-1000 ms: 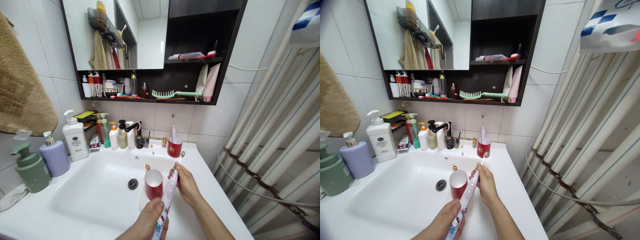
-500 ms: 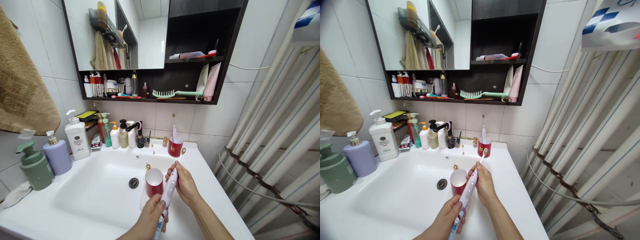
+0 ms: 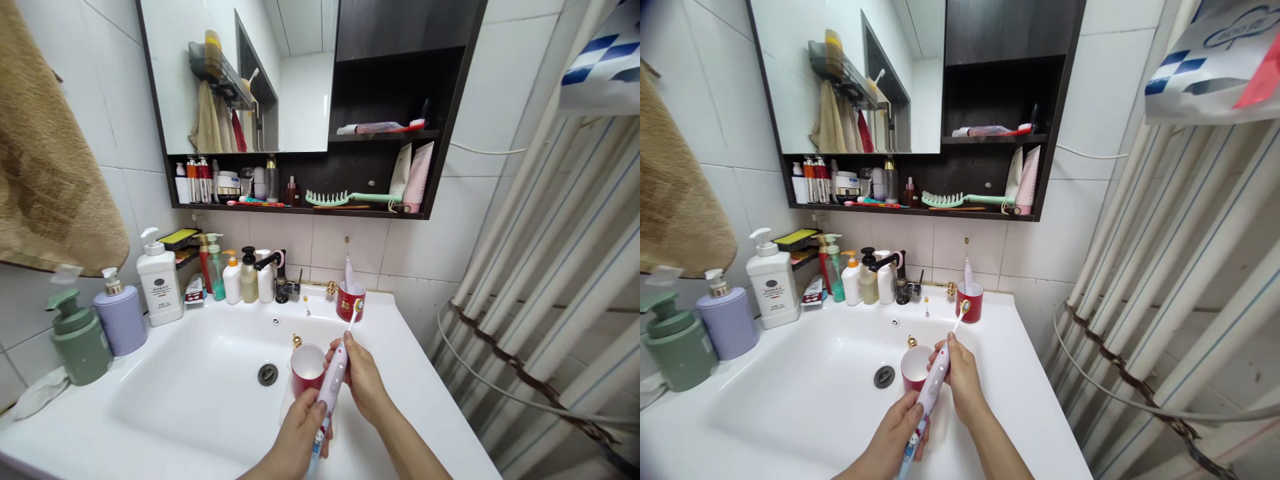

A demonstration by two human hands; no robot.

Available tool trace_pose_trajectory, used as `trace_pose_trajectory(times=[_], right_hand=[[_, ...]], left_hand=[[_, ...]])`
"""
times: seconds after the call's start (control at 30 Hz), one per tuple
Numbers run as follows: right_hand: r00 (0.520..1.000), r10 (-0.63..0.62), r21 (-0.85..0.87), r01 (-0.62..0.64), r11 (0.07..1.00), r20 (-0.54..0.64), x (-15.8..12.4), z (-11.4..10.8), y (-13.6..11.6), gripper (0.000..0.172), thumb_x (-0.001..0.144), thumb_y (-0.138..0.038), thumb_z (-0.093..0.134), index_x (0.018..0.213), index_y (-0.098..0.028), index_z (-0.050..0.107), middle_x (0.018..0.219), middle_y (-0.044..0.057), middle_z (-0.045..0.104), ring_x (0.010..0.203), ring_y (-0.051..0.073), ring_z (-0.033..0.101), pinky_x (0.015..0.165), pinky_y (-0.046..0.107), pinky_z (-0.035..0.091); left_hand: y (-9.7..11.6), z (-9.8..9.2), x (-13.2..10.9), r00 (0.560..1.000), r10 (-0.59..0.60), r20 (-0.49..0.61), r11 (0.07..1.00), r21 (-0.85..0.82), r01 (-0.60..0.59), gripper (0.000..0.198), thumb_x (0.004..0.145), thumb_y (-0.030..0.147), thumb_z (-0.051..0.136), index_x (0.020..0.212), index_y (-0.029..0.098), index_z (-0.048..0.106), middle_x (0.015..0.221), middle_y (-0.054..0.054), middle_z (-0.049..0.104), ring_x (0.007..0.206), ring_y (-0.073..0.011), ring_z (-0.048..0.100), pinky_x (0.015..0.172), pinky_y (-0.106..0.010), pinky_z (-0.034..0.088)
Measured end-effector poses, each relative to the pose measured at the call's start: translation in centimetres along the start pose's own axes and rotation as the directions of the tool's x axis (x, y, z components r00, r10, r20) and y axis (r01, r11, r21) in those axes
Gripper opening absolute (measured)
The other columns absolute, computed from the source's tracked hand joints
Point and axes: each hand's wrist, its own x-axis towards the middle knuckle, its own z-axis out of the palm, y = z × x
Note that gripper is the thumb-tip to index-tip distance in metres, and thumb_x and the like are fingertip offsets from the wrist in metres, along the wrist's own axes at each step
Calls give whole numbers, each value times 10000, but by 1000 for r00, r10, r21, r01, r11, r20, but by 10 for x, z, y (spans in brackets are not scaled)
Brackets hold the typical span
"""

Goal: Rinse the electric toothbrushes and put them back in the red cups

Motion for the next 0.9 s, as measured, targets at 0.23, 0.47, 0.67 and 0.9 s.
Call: trace_pose_trajectory(times=[0.23,0.47,0.67,0.9], right_hand=[[988,-36,-202,67,977,152,-4,15,-9,358,671,-412,415,924,-159,432,655,28,578,567,134,526,512,257,403],[942,-331,-345,327,880,50,32,34,-34,426,652,-334,436,1041,-193,336,793,28,549,730,146,499,620,252,394],[913,-408,-517,351,781,3,54,30,4,398,593,-280,490,983,-215,454,811,21,580,769,185,506,690,274,348],[911,-413,-661,319,679,15,48,17,24,392,598,-261,471,987,-215,479,728,24,612,698,196,538,635,271,359]], left_hand=[[13,-7,7,996,40,-74,999,-2,-41,372,626,515,375,681,147,375,533,20,464,363,-54,393,385,-194,269],[45,-28,18,837,453,-307,806,543,-238,253,715,325,318,873,166,434,902,-54,466,826,-138,442,700,-254,344],[25,-27,19,953,295,-61,287,958,-28,255,557,122,446,793,159,536,1042,-86,425,958,-238,339,769,-346,293],[27,-20,35,977,179,114,137,981,-140,241,592,78,354,702,131,562,793,-80,514,810,-197,418,623,-286,336]])
